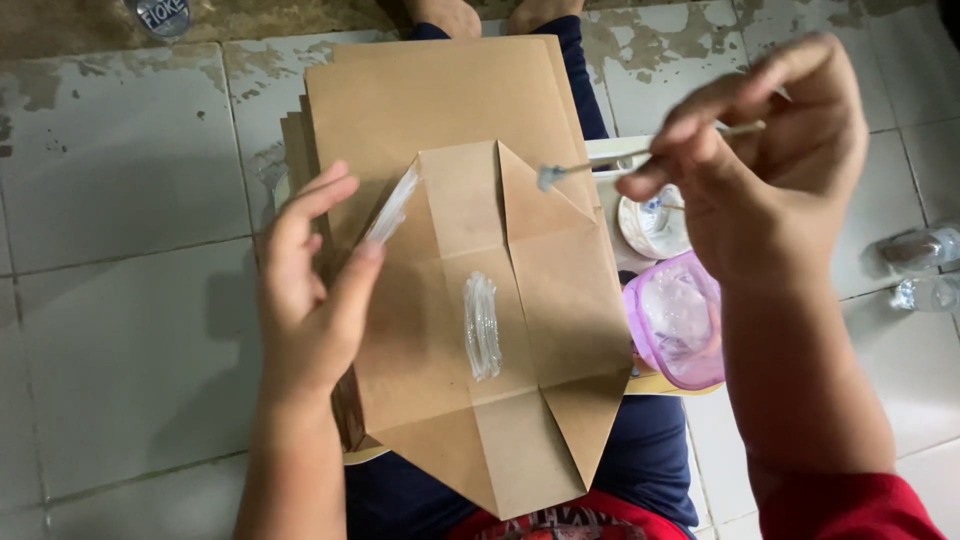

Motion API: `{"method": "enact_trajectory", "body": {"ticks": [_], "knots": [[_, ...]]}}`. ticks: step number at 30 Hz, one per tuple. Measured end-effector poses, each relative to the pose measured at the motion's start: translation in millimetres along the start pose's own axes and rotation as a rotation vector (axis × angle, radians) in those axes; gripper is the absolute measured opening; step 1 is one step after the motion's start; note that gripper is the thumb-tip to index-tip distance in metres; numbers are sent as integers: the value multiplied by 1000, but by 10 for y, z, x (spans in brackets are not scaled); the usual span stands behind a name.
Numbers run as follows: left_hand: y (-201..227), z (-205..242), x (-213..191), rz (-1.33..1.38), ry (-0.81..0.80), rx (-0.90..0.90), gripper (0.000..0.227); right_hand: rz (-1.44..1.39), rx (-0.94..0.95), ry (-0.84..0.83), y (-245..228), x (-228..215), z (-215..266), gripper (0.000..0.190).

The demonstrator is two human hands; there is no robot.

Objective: Applying glue to paper bags and folding them to assemble the base.

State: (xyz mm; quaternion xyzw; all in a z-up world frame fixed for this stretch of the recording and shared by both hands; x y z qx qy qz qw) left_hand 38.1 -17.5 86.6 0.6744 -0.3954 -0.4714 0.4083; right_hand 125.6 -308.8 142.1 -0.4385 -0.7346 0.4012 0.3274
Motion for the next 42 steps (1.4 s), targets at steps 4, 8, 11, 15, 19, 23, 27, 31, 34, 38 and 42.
{"method": "enact_trajectory", "body": {"ticks": [4,8,11,15,19,23,27,31,34,38,42], "knots": [[-146,-121,245,-24,-37,144,48,82,76,36,44,199,-122,29],[-242,-143,349,-278,53,261,57,167,20,-25,115,312,-168,31],[-259,-139,364,-227,51,245,60,166,44,-22,154,334,-206,33],[-274,-104,371,-180,17,184,61,211,-54,-45,251,360,-258,34],[-266,-53,380,-260,-53,1,71,281,-84,-6,276,452,-269,38],[-343,-47,396,-267,-26,73,72,352,-165,-24,316,536,-291,38],[-352,-53,398,-279,-14,88,73,327,-147,-137,428,629,-288,38],[-378,-37,412,-306,-2,75,72,329,-122,-217,487,728,-282,32],[-383,-25,403,-307,6,96,71,444,-86,-263,480,747,-280,30],[-376,-25,394,-293,6,119,68,672,-206,-329,427,668,-308,30],[-356,-29,397,-306,5,99,66,832,-249,-362,347,620,-323,29]]}}
Point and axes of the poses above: each hand's wrist, its own z-axis away from the middle knuckle, its own x-axis out of the palm, y = z × x, the point moved 1 cm from there along -z, towards the middle knuckle, and after that the axes turned 2 degrees about -y, right-handed, at the moved point
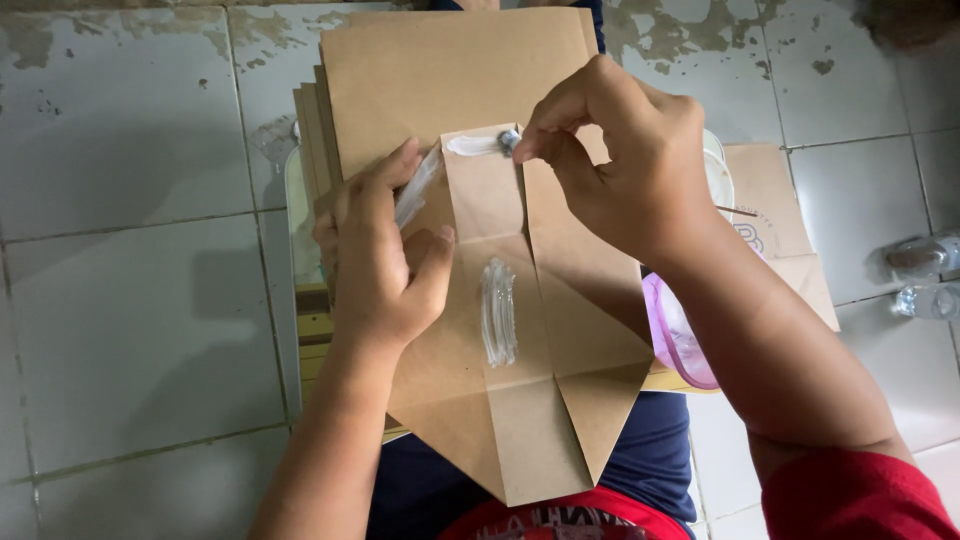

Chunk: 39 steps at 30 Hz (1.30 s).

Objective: Applying glue to paper bags and folding them to assemble the base.

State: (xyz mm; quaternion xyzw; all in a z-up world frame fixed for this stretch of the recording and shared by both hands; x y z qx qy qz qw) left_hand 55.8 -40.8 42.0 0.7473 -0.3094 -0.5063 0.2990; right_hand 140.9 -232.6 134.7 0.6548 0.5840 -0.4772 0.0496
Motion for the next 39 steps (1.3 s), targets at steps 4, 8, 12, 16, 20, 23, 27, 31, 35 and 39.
{"method": "enact_trajectory", "body": {"ticks": [4,8,12,16,20,23,27,31,35,39], "knots": [[-34,13,18,-1,2,3,66,-19,-13,-4,-54,99,-34,29],[-36,15,7,21,21,36,66,-293,36,38,-44,234,-42,29],[-29,24,0,35,18,43,65,-222,48,75,5,188,-56,30],[-17,28,9,10,13,25,63,-4,-5,24,66,77,-24,30],[-30,33,7,38,12,21,63,-43,-4,22,48,101,-32,33],[-30,35,6,50,20,41,63,-197,50,34,16,170,-31,33],[-61,49,28,43,36,50,62,-471,103,65,17,191,-45,31],[0,35,3,4,30,27,63,-305,80,74,118,68,-11,32],[38,20,-29,32,6,13,63,-123,31,41,91,71,-7,30],[60,23,-37,70,7,34,60,-435,144,29,-4,171,-13,29]]}}
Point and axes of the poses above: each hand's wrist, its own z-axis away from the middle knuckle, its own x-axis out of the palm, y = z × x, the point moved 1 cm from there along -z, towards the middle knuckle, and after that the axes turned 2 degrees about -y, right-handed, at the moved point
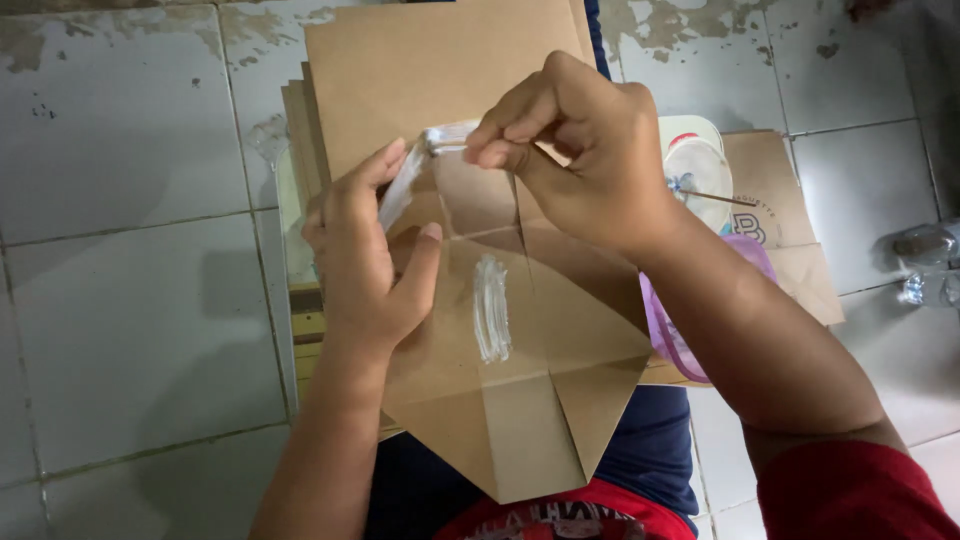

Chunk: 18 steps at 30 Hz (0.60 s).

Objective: Applying glue to paper bags and folding them to assemble the base.

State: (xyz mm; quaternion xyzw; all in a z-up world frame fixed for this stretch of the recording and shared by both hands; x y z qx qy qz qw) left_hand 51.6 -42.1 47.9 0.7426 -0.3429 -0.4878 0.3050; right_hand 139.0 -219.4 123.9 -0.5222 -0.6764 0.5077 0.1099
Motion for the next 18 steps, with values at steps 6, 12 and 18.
{"method": "enact_trajectory", "body": {"ticks": [6,12,18], "knots": [[-51,27,40,-72,48,10,59,151,-117,18,112,-157,22,34],[-78,27,39,-61,44,15,60,288,-154,-54,31,-126,1,27],[-89,24,29,-33,56,45,59,-26,-77,-4,60,-18,-11,26]]}}
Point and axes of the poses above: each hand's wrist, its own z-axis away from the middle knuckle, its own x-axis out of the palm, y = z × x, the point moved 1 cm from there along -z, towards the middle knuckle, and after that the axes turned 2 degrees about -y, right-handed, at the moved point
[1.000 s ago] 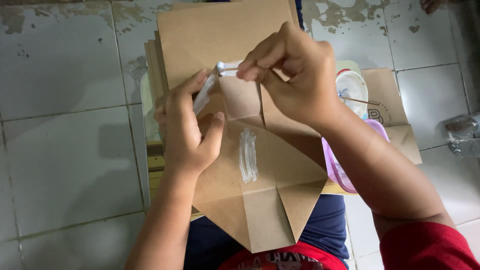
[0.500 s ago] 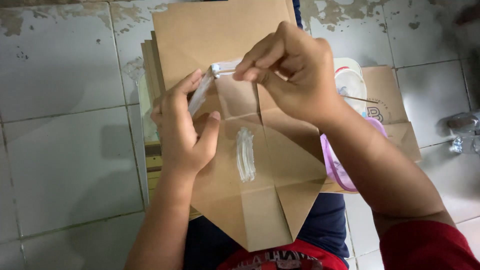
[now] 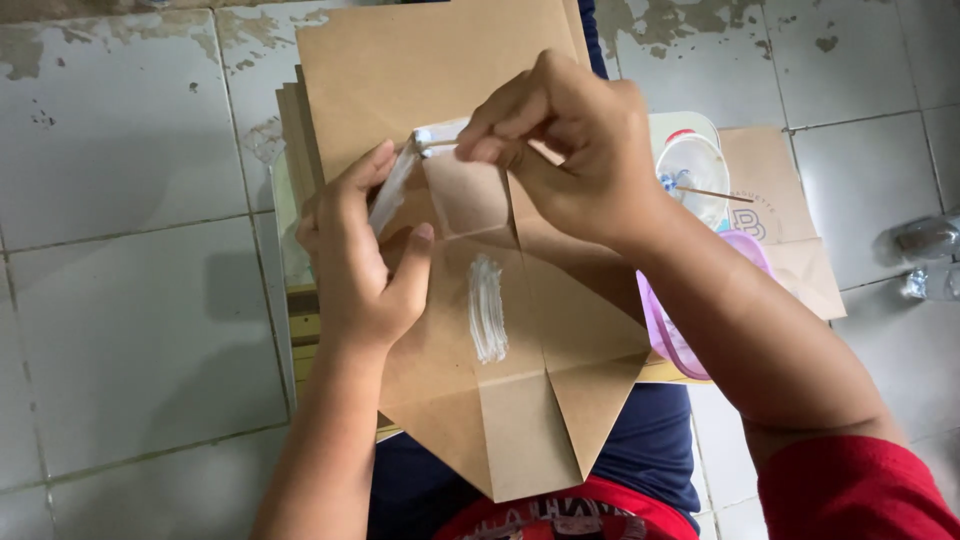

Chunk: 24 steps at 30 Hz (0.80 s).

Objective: Applying glue to paper bags and folding them to assemble the base.

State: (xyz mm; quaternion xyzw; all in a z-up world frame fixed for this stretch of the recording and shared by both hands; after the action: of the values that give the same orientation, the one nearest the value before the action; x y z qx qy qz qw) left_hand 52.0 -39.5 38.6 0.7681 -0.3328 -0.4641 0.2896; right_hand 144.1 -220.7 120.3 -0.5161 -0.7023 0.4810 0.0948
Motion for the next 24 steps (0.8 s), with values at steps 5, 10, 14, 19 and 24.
{"method": "enact_trajectory", "body": {"ticks": [5,10,14,19,24], "knots": [[-3,14,16,-41,3,-9,61,385,-110,33,48,-132,45,28],[-15,14,12,-30,5,11,62,361,-116,-24,-26,-60,23,28],[-32,7,13,-17,3,3,60,-13,-38,-5,-42,-73,39,24],[9,11,-11,7,-18,10,57,-147,-45,239,-76,-402,278,20],[70,-41,-47,147,-31,96,52,-122,36,531,-114,-946,947,29]]}}
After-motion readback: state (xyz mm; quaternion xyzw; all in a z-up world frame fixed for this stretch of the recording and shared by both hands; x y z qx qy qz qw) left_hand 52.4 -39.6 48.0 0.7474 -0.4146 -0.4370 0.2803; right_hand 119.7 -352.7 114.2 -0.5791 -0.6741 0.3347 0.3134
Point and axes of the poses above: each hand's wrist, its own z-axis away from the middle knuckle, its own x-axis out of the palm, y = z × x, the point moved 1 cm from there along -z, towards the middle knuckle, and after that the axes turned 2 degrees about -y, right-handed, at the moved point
